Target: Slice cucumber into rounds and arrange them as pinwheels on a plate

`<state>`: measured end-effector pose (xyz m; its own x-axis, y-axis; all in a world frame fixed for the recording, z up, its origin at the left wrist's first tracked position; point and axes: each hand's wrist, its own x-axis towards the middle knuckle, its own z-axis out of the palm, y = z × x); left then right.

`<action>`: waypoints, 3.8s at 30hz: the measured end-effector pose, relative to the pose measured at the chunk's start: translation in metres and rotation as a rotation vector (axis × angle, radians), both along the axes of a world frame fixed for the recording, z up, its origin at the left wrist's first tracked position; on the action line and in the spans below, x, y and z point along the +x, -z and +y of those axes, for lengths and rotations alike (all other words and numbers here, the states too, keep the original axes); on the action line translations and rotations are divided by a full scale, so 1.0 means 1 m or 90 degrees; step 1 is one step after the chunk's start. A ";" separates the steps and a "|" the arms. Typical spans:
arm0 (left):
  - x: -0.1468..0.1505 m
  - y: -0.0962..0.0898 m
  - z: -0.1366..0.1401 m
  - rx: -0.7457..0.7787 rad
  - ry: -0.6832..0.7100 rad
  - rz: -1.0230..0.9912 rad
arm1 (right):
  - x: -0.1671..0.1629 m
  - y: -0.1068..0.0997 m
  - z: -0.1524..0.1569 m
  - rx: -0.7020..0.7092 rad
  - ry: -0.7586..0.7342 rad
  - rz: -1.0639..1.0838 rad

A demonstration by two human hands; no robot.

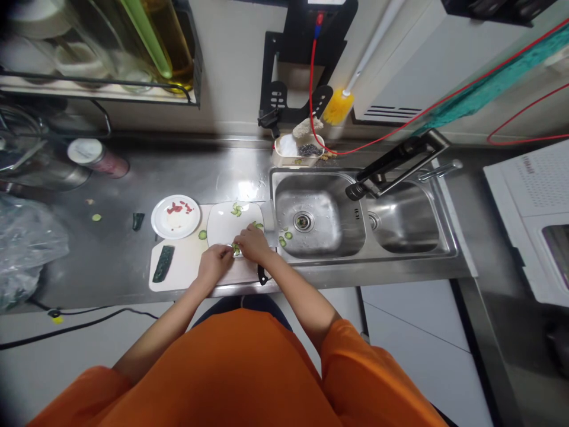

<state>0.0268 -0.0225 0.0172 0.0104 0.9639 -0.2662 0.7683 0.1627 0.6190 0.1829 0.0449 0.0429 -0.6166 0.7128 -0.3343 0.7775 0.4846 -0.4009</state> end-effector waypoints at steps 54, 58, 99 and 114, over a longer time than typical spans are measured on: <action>-0.008 0.000 -0.003 0.093 0.150 0.042 | 0.007 0.002 -0.023 0.033 0.009 -0.023; -0.008 -0.004 -0.002 0.082 0.165 0.052 | 0.007 0.003 -0.024 0.034 0.006 -0.027; -0.024 -0.009 -0.004 0.111 0.054 -0.004 | 0.013 0.000 -0.025 0.035 0.056 -0.002; -0.048 -0.004 0.018 -0.002 -0.219 0.203 | 0.009 -0.005 -0.031 0.026 0.077 -0.004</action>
